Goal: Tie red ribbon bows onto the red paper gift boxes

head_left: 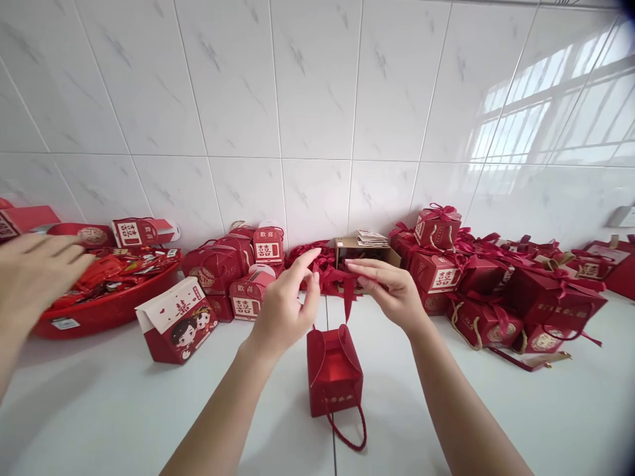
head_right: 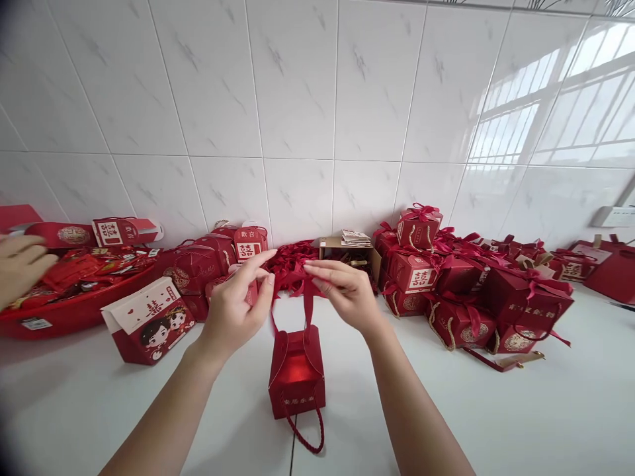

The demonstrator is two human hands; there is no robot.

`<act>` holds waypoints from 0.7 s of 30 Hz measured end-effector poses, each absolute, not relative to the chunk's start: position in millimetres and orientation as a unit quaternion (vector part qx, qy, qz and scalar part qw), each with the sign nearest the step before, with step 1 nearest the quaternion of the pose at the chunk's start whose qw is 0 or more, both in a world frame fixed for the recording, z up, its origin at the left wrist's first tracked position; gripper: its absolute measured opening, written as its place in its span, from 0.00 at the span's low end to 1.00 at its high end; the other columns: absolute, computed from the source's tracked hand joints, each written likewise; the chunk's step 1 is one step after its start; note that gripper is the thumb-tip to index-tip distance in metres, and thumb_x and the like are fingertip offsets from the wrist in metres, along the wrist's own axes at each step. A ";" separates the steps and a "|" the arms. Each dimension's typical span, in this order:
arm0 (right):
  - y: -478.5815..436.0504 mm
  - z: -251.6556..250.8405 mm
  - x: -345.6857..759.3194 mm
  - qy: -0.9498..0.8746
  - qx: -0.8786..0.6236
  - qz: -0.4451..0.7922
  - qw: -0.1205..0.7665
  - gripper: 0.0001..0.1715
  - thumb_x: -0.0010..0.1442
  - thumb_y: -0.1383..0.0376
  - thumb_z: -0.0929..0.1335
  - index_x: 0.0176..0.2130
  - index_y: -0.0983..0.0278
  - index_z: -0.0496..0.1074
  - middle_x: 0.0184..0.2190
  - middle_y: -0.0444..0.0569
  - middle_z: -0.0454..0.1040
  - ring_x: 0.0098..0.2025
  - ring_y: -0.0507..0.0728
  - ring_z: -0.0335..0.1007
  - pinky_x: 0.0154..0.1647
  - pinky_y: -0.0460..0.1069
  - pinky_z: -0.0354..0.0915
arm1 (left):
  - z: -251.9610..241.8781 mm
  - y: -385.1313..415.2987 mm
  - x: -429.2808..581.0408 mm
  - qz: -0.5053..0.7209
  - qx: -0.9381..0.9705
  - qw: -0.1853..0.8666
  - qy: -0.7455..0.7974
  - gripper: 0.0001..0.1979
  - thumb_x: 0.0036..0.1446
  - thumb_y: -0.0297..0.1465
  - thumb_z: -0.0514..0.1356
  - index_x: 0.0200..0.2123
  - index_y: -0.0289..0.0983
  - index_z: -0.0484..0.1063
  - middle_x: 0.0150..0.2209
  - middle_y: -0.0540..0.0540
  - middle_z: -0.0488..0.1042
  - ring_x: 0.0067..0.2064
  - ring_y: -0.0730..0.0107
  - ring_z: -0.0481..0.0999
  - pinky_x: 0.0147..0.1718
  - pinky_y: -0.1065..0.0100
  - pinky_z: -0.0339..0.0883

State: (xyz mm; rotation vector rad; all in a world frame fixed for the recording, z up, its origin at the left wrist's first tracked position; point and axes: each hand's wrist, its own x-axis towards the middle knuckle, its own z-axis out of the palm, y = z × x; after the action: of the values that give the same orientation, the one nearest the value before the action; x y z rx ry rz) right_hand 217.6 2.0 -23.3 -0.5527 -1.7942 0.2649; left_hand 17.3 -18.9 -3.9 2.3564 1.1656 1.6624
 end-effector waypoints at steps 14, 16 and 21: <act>-32.5 -102.8 325.8 -0.576 -0.765 0.148 0.246 0.10 0.48 0.62 0.65 0.22 0.64 0.74 0.26 0.54 0.76 0.31 0.61 0.72 0.31 0.51 0.62 | -81.5 -29.1 -115.4 0.197 0.759 0.035 0.619 0.15 0.42 0.24 0.51 0.34 0.40 0.71 0.17 0.56 0.58 0.21 0.71 0.63 0.23 0.73 0.56; -30.8 -110.9 313.7 -0.588 -0.754 0.132 0.261 0.14 0.50 0.61 0.65 0.34 0.65 0.76 0.40 0.60 0.75 0.44 0.67 0.70 0.40 0.56 0.62 | -92.0 -30.1 -108.7 0.211 0.766 0.044 0.606 0.12 0.43 0.26 0.52 0.31 0.40 0.72 0.21 0.53 0.66 0.25 0.67 0.67 0.26 0.70 0.59; -21.9 -108.9 254.3 -0.687 -0.636 0.170 0.306 0.21 0.61 0.54 0.58 0.43 0.62 0.70 0.47 0.54 0.72 0.49 0.60 0.66 0.48 0.52 0.60 | -98.2 -33.0 -53.3 0.358 0.746 0.151 0.540 0.07 0.52 0.36 0.55 0.31 0.40 0.66 0.36 0.47 0.72 0.41 0.62 0.71 0.44 0.64 0.63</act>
State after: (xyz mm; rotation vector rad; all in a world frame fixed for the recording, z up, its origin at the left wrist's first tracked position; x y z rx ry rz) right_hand 254.3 -21.9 -108.9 -1.6844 -1.8193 0.4502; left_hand -53.3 -33.0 -98.2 2.1428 1.5506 1.0279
